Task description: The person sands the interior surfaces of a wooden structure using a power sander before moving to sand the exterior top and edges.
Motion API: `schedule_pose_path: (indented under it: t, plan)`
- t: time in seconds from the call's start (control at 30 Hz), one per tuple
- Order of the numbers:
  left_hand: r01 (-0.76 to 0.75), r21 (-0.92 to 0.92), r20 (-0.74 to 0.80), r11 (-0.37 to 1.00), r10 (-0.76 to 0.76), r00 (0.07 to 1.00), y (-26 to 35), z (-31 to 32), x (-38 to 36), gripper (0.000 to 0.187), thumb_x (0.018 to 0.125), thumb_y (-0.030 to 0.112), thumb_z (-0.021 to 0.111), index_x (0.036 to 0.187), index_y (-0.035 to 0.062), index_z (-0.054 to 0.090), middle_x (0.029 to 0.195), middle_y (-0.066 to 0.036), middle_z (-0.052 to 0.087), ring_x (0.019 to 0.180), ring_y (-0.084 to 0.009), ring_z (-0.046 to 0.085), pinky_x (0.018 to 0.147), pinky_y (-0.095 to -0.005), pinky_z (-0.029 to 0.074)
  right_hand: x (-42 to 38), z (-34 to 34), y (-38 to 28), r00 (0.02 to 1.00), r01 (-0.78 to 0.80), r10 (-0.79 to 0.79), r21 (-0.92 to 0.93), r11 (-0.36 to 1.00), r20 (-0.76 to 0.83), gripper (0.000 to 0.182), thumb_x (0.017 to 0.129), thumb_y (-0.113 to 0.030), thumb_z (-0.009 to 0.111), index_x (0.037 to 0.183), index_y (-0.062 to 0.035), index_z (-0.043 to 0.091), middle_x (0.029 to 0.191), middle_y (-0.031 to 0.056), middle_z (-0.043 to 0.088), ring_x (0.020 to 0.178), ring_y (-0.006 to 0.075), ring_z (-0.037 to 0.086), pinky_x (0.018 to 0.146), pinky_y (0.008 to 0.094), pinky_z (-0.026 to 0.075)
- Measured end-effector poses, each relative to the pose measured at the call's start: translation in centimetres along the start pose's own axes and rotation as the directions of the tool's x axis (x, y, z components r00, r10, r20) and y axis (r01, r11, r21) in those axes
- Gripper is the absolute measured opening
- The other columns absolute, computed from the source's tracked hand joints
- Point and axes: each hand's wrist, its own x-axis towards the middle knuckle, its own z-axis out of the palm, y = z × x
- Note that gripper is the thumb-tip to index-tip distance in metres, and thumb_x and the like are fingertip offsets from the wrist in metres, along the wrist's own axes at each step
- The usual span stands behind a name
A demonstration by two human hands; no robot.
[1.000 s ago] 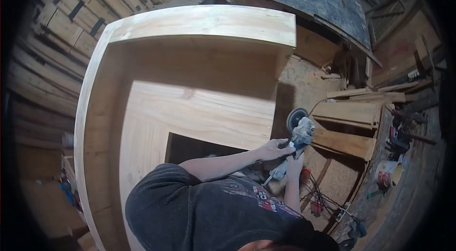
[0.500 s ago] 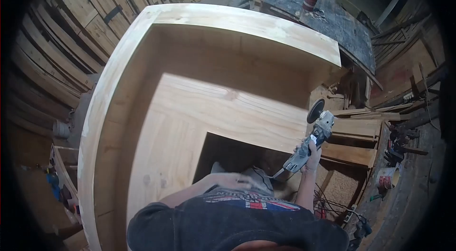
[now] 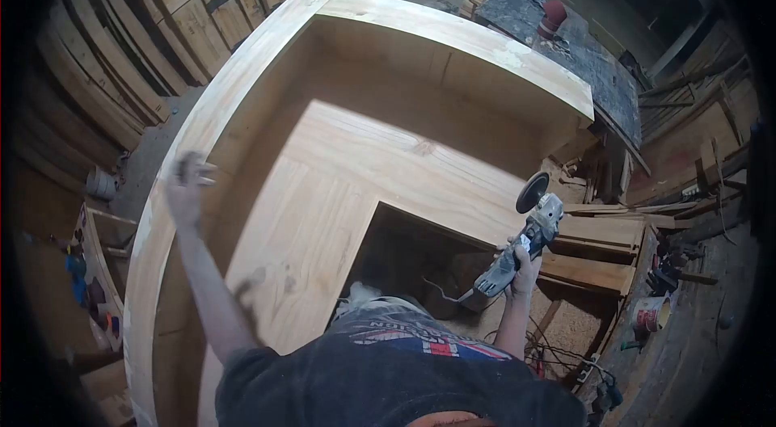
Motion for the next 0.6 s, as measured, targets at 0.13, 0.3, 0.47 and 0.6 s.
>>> schedule_pose_path:
  t: [0.13, 0.3, 0.47, 0.6]
  plan:
    - [-0.052, 0.726, -0.3, 0.686, 0.384, 0.873, -3.7, -13.4, 2.9, 0.039, 0.101, 0.035, 0.067, 0.122, 0.0014, 0.066, 0.113, -0.016, 0.072, 0.106, -0.0291, 0.069, 0.091, -0.0444, 0.054, -2.7, -4.6, 0.4, 1.0, 0.022, -0.022, -0.016, 1.0, 0.017, 0.042, 0.087, -0.023, 0.072, 0.118, 0.0017, 0.058, 0.085, 0.0161, 0.07, 0.068, 0.0236, 0.07, 0.062, 0.0361, 0.062]
    - [0.287, 0.939, -0.328, 0.189, 0.246, 0.912, -9.6, -23.1, 1.4, 0.06, 0.099, 0.058, 0.058, 0.127, 0.0046, 0.065, 0.126, -0.02, 0.068, 0.122, -0.0429, 0.061, 0.108, -0.0569, 0.042, -5.4, -9.2, 0.3, 1.0, 0.008, -0.007, -0.068, 0.998, 0.007, 0.036, 0.087, -0.021, 0.074, 0.113, -0.0008, 0.06, 0.086, 0.0105, 0.068, 0.068, 0.0206, 0.07, 0.061, 0.0337, 0.06]
    - [0.324, 0.913, -0.298, 0.248, -0.138, 0.945, -11.3, -23.2, -1.2, 0.066, 0.099, 0.064, 0.05, 0.137, 0.0107, 0.061, 0.147, -0.019, 0.056, 0.139, -0.0409, 0.049, 0.114, -0.0586, 0.038, -6.0, -11.8, -1.3, 0.999, -0.035, 0.031, -0.161, 0.986, -0.027, 0.032, 0.09, -0.019, 0.079, 0.111, -0.0038, 0.06, 0.086, 0.0061, 0.067, 0.068, 0.0165, 0.068, 0.058, 0.0312, 0.058]
    - [0.34, 0.909, -0.336, 0.24, -0.06, 0.94, -11.1, -22.5, -1.7, 0.07, 0.1, 0.065, 0.046, 0.147, 0.0137, 0.054, 0.15, -0.017, 0.054, 0.141, -0.0372, 0.048, 0.115, -0.0591, 0.036, -3.9, -14.5, -1.6, 0.993, 0.112, -0.102, -0.223, 0.968, 0.055, 0.037, 0.092, -0.013, 0.076, 0.121, -0.0037, 0.055, 0.095, 0.0071, 0.065, 0.074, 0.0174, 0.068, 0.066, 0.0303, 0.056]
